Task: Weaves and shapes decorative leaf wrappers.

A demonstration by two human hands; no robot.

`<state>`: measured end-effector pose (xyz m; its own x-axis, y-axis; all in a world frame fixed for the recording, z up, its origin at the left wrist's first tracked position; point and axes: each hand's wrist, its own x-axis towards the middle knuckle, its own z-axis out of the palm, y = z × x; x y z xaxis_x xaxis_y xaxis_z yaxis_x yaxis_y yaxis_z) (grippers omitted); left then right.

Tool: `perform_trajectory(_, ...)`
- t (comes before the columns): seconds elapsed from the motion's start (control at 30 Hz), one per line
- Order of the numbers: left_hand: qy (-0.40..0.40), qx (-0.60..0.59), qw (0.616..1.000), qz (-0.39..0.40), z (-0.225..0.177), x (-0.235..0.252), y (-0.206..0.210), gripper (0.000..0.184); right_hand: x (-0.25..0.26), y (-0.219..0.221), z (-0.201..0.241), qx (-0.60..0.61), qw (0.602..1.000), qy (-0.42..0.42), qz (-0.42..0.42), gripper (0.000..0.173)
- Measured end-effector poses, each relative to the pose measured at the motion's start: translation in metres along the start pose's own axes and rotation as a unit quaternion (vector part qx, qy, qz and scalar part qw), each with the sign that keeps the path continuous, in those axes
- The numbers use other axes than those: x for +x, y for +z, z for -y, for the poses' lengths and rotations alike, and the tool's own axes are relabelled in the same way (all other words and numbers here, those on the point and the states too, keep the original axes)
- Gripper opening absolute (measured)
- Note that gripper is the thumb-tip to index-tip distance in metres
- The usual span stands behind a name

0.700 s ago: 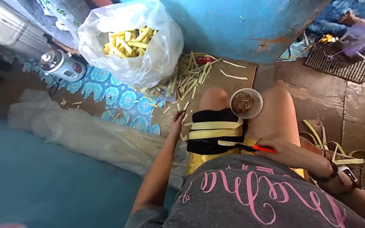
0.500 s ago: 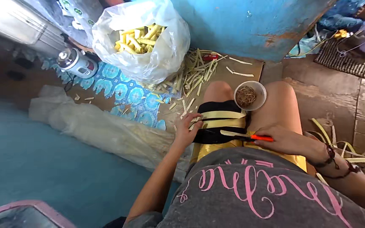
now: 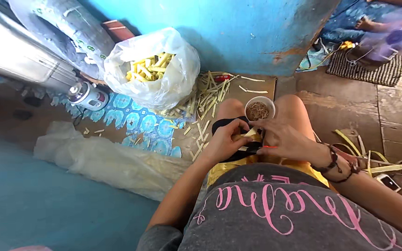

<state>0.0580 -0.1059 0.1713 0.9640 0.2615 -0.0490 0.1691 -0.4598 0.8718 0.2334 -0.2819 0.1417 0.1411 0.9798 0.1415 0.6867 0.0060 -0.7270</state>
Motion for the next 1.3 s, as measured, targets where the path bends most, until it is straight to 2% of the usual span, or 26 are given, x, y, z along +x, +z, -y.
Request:
perform_trajectory(0.1,0.121,-0.136,0.981,-0.072,-0.039,-0.014,-0.022,0.020,0.018,0.009,0.024,0.088,0.995,-0.038,-0.015,0.079)
perform_trajectory(0.17,0.181,-0.177,0.960,-0.116,-0.062,-0.028,-0.048,0.015,0.026,0.010,0.035,0.096,0.993,-0.055,-0.049,0.074)
perform_trajectory(0.27,0.231,-0.133,0.939,-0.217,-0.084,-0.049,-0.095,0.012,0.032,-0.007,0.048,0.090,0.990,-0.065,-0.089,0.062)
perform_trajectory(0.37,0.246,-0.039,0.923,-0.294,-0.075,-0.065,-0.145,0.022,0.025,-0.045,0.057,0.028,0.988,-0.071,-0.135,0.055)
perform_trajectory(0.43,0.183,0.094,0.907,-0.367,-0.053,-0.073,-0.172,0.028,0.018,-0.072,0.059,-0.063,0.984,-0.059,-0.157,0.046)
perform_trajectory(0.47,0.119,0.193,0.881,-0.415,-0.039,-0.074,-0.180,0.032,0.015,-0.083,0.059,-0.118,0.979,-0.052,-0.157,0.039)
perform_trajectory(0.5,0.048,0.281,0.848,-0.447,-0.028,-0.073,-0.181,0.042,0.013,-0.089,0.059,-0.170,0.972,-0.042,-0.158,0.036)
perform_trajectory(0.53,-0.001,0.322,0.829,-0.458,-0.020,-0.067,-0.173,0.054,0.012,-0.089,0.060,-0.206,0.966,-0.025,-0.153,0.034)
perform_trajectory(0.57,-0.005,0.338,0.827,-0.449,-0.014,-0.059,-0.155,0.062,0.012,-0.084,0.062,-0.227,0.963,-0.007,-0.145,0.031)
perform_trajectory(0.63,0.082,0.342,0.853,-0.387,-0.004,-0.037,-0.089,0.067,0.020,-0.057,0.064,-0.248,0.962,0.007,-0.110,0.024)
perform_trajectory(0.67,0.138,0.318,0.873,-0.342,0.001,-0.026,-0.047,0.061,0.023,-0.041,0.064,-0.250,0.965,0.005,-0.075,0.024)
perform_trajectory(0.7,0.182,0.301,0.886,-0.301,0.004,-0.016,-0.011,0.039,0.026,-0.028,0.062,-0.253,0.966,-0.005,-0.048,0.022)
perform_trajectory(0.73,0.200,0.279,0.904,-0.256,0.007,-0.007,0.010,0.018,0.029,-0.022,0.060,-0.254,0.966,-0.022,-0.044,0.019)
perform_trajectory(0.77,0.183,0.228,0.933,-0.211,0.009,-0.002,0.018,0.014,0.030,-0.022,0.056,-0.242,0.968,-0.035,-0.063,0.016)
perform_trajectory(0.83,0.143,0.101,0.966,-0.189,0.008,0.002,0.012,0.015,0.032,-0.033,0.052,-0.180,0.974,-0.049,-0.131,0.015)
perform_trajectory(0.87,0.152,0.024,0.967,-0.205,0.002,0.003,0.007,0.013,0.034,-0.037,0.053,-0.127,0.977,-0.055,-0.163,0.015)
perform_trajectory(0.93,0.172,-0.122,0.949,-0.236,-0.018,0.001,0.003,0.009,0.039,-0.035,0.059,0.057,0.972,-0.072,-0.219,0.009)
perform_trajectory(0.97,0.169,-0.176,0.937,-0.249,-0.028,0.000,0.003,0.009,0.042,-0.029,0.064,0.159,0.952,-0.080,-0.247,0.009)
perform_trajectory(1.03,0.135,-0.255,0.923,-0.254,-0.042,-0.001,0.002,0.010,0.047,-0.020,0.073,0.261,0.909,-0.101,-0.308,0.021)
perform_trajectory(1.1,0.104,-0.328,0.915,-0.211,-0.050,-0.006,0.000,0.015,0.051,-0.019,0.077,0.236,0.890,-0.159,-0.357,0.021)
perform_trajectory(1.17,0.119,-0.376,0.904,-0.166,-0.058,-0.012,-0.002,0.021,0.054,-0.024,0.078,0.148,0.887,-0.225,-0.375,0.014)
perform_trajectory(1.23,0.152,-0.336,0.911,-0.185,-0.063,-0.013,-0.002,0.019,0.055,-0.026,0.080,0.076,0.890,-0.257,-0.369,0.008)
perform_trajectory(1.3,0.177,-0.266,0.919,-0.232,-0.060,-0.011,-0.002,0.013,0.054,-0.026,0.083,0.070,0.905,-0.246,-0.339,0.013)
